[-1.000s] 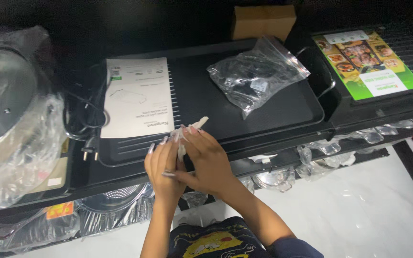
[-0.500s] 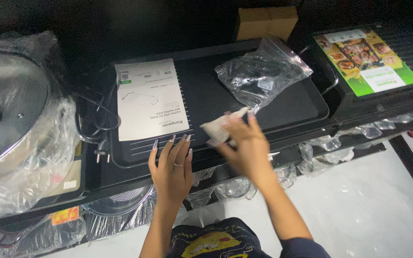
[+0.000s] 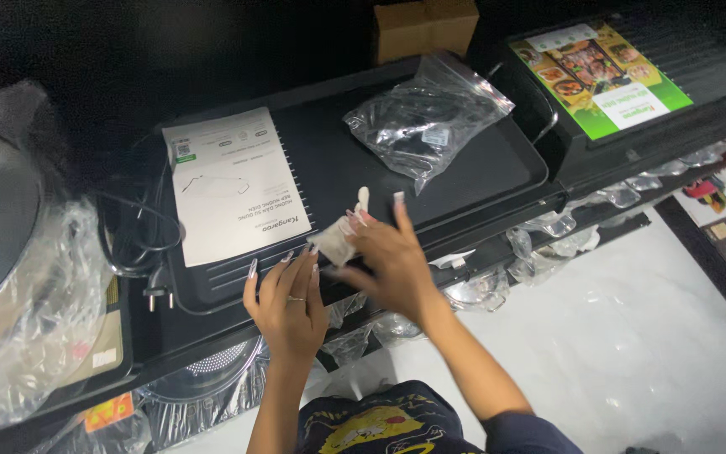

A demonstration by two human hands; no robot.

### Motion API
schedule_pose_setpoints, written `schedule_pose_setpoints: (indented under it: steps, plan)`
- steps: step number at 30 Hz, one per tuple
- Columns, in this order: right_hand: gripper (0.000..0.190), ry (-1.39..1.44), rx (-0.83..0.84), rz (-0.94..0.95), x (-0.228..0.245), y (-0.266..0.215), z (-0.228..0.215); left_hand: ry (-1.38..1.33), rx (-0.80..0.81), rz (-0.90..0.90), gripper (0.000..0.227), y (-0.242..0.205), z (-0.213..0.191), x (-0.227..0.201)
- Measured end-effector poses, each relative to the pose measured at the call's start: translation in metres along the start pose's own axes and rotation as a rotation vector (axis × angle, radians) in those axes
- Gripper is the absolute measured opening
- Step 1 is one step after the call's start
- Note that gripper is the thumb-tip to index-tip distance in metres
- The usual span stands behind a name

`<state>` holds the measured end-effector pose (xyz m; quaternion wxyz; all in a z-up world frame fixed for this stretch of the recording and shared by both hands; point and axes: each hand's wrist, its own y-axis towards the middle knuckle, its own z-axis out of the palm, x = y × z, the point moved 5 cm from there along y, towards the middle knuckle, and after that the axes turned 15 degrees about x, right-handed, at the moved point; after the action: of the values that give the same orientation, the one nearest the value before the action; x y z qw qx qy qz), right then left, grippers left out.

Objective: The person wipes several appliances in an appliance store, including an induction cooker, an electric grill, and a hair dryer, using a small white cloth.

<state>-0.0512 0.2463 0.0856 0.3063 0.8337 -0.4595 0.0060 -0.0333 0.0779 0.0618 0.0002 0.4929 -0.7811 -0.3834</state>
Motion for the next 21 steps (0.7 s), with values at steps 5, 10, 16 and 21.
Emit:
schedule_pose_setpoints:
  steps: [5,10,16,21]
  plan:
    - [0.011,-0.082,-0.159,0.183,-0.082,-0.041,-0.036,0.010,-0.028,0.024,0.024,0.003,0.000,-0.003]
    - [0.012,-0.198,-0.263,0.324,-0.118,-0.056,-0.072,0.016,-0.030,0.017,0.023,0.000,0.007,0.003]
    - [0.010,-0.172,-0.371,0.403,-0.073,-0.033,-0.045,0.028,-0.037,0.011,0.024,-0.003,0.009,0.005]
    - [0.016,-0.072,-0.254,0.168,-0.007,-0.007,-0.004,0.028,-0.016,0.031,0.026,0.000,0.005,0.004]
